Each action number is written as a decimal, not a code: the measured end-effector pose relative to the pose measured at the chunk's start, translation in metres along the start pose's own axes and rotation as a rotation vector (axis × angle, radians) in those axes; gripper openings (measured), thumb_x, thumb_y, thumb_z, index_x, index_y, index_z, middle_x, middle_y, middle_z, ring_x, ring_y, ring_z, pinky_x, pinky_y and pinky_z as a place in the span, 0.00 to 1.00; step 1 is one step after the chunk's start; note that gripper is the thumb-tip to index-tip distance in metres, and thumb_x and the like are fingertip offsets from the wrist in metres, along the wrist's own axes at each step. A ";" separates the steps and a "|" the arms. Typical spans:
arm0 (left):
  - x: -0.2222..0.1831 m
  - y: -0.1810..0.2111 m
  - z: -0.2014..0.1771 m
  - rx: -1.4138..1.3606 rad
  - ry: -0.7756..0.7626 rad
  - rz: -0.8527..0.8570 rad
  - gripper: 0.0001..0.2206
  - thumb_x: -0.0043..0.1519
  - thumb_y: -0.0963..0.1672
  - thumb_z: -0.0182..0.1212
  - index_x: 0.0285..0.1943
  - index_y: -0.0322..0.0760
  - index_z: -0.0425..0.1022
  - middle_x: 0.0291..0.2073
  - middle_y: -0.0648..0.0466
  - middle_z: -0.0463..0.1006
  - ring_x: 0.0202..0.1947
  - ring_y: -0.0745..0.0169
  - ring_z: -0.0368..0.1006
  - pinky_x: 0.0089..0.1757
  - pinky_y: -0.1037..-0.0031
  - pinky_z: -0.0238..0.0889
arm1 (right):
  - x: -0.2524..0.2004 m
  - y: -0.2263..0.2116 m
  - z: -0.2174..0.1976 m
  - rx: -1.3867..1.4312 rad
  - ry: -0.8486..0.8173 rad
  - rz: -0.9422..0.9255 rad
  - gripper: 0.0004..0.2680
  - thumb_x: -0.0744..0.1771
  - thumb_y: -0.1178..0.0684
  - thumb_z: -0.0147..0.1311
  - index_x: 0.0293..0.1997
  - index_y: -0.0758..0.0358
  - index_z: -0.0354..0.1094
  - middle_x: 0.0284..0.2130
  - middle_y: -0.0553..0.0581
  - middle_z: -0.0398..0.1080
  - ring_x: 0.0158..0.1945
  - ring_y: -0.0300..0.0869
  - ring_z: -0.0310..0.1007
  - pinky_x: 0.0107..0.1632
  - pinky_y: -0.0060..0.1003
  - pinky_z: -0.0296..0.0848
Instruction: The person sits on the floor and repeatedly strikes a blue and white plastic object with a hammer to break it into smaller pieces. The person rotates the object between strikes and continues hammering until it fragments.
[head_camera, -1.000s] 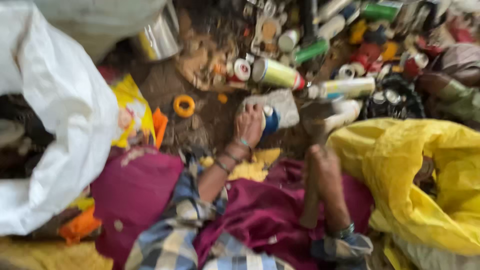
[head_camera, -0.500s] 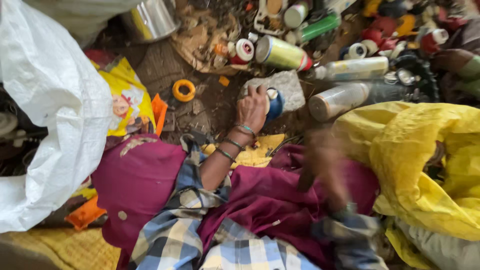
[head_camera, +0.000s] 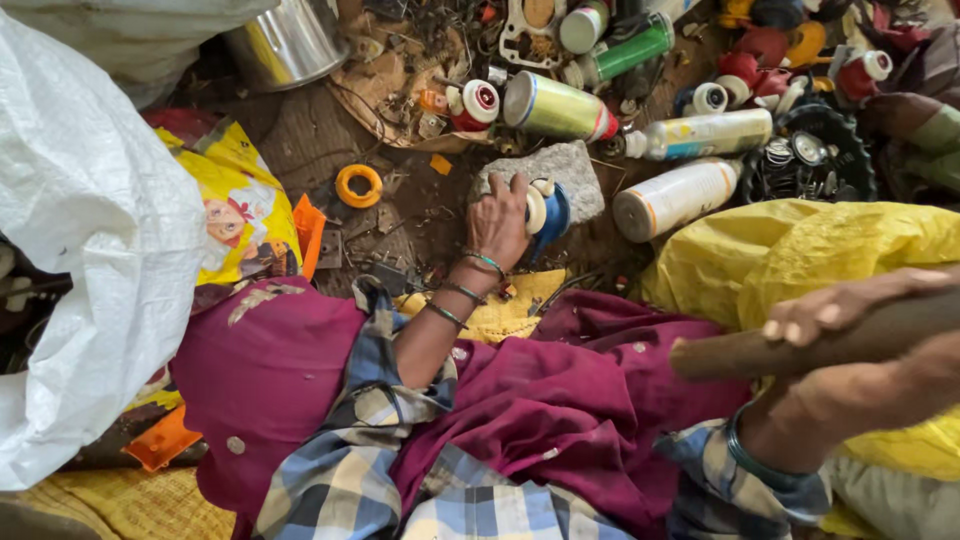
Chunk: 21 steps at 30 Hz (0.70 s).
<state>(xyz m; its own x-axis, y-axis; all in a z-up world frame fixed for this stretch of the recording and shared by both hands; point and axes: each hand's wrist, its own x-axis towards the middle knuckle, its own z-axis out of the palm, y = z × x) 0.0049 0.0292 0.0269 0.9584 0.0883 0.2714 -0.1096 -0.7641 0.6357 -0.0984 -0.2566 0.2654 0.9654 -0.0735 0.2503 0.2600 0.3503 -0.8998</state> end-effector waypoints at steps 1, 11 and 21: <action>0.000 0.000 0.001 -0.008 0.009 -0.001 0.29 0.43 0.39 0.73 0.54 0.35 0.65 0.43 0.36 0.70 0.29 0.38 0.77 0.31 0.56 0.71 | 0.006 0.010 0.010 -0.081 -0.041 -0.031 0.17 0.69 0.37 0.48 0.58 0.55 0.62 0.36 0.54 0.69 0.31 0.44 0.69 0.36 0.43 0.69; 0.008 -0.010 0.007 0.195 0.098 0.004 0.13 0.62 0.38 0.57 0.55 0.38 0.68 0.50 0.39 0.71 0.31 0.45 0.78 0.32 0.57 0.71 | -0.023 0.163 0.008 -0.717 0.129 0.865 0.12 0.69 0.42 0.45 0.47 0.58 0.67 0.22 0.52 0.67 0.19 0.39 0.66 0.22 0.37 0.69; 0.004 -0.022 0.009 0.084 -0.024 0.108 0.40 0.54 0.34 0.56 0.79 0.42 0.49 0.60 0.34 0.66 0.45 0.30 0.75 0.40 0.52 0.74 | -0.037 0.205 -0.039 -0.506 0.126 0.852 0.12 0.69 0.39 0.48 0.46 0.57 0.62 0.23 0.53 0.66 0.19 0.39 0.64 0.20 0.36 0.68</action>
<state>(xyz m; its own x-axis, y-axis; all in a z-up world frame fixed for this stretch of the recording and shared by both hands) 0.0136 0.0408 0.0079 0.9482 -0.0119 0.3173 -0.1911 -0.8194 0.5404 -0.0799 -0.2185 0.0581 0.8216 -0.0914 -0.5627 -0.5699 -0.1044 -0.8151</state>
